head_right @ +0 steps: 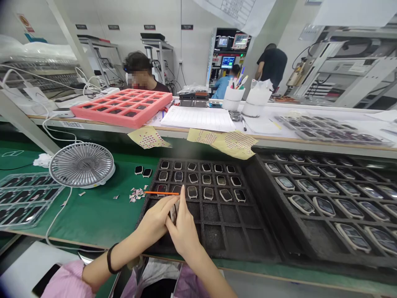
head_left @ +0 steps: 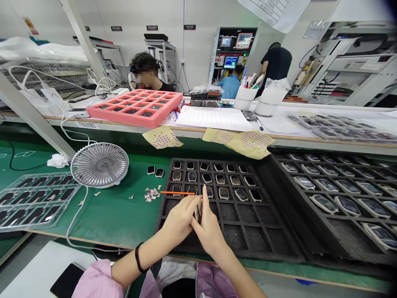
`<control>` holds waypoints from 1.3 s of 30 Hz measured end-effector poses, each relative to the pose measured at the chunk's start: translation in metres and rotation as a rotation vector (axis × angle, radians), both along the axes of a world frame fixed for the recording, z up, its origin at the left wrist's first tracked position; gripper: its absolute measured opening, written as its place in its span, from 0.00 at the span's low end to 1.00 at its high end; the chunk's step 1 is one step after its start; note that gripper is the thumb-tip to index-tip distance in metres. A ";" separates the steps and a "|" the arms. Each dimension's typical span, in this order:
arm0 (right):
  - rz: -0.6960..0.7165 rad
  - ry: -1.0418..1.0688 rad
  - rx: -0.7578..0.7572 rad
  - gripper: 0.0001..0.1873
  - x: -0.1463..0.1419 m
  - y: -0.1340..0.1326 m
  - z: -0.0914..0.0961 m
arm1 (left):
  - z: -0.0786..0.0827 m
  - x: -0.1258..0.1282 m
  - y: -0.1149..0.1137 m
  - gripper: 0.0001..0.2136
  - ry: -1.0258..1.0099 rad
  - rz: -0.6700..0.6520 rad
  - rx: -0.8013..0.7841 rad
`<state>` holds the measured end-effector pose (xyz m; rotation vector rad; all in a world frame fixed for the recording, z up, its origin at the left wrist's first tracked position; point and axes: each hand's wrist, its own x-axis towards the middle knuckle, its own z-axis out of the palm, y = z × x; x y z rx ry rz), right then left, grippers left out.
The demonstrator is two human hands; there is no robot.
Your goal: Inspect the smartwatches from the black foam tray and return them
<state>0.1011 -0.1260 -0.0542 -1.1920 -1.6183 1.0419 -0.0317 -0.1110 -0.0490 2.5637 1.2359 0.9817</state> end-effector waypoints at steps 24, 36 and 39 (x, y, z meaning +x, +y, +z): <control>0.301 0.637 -0.648 0.19 0.034 0.022 -0.001 | 0.016 -0.004 -0.001 0.29 -0.157 -0.235 -0.368; 0.102 0.710 -0.580 0.24 0.054 0.024 -0.012 | 0.008 -0.027 0.014 0.25 -0.909 0.163 -1.019; 0.071 0.710 -0.560 0.25 0.053 0.023 -0.018 | 0.007 -0.028 0.016 0.21 -1.131 0.110 -1.248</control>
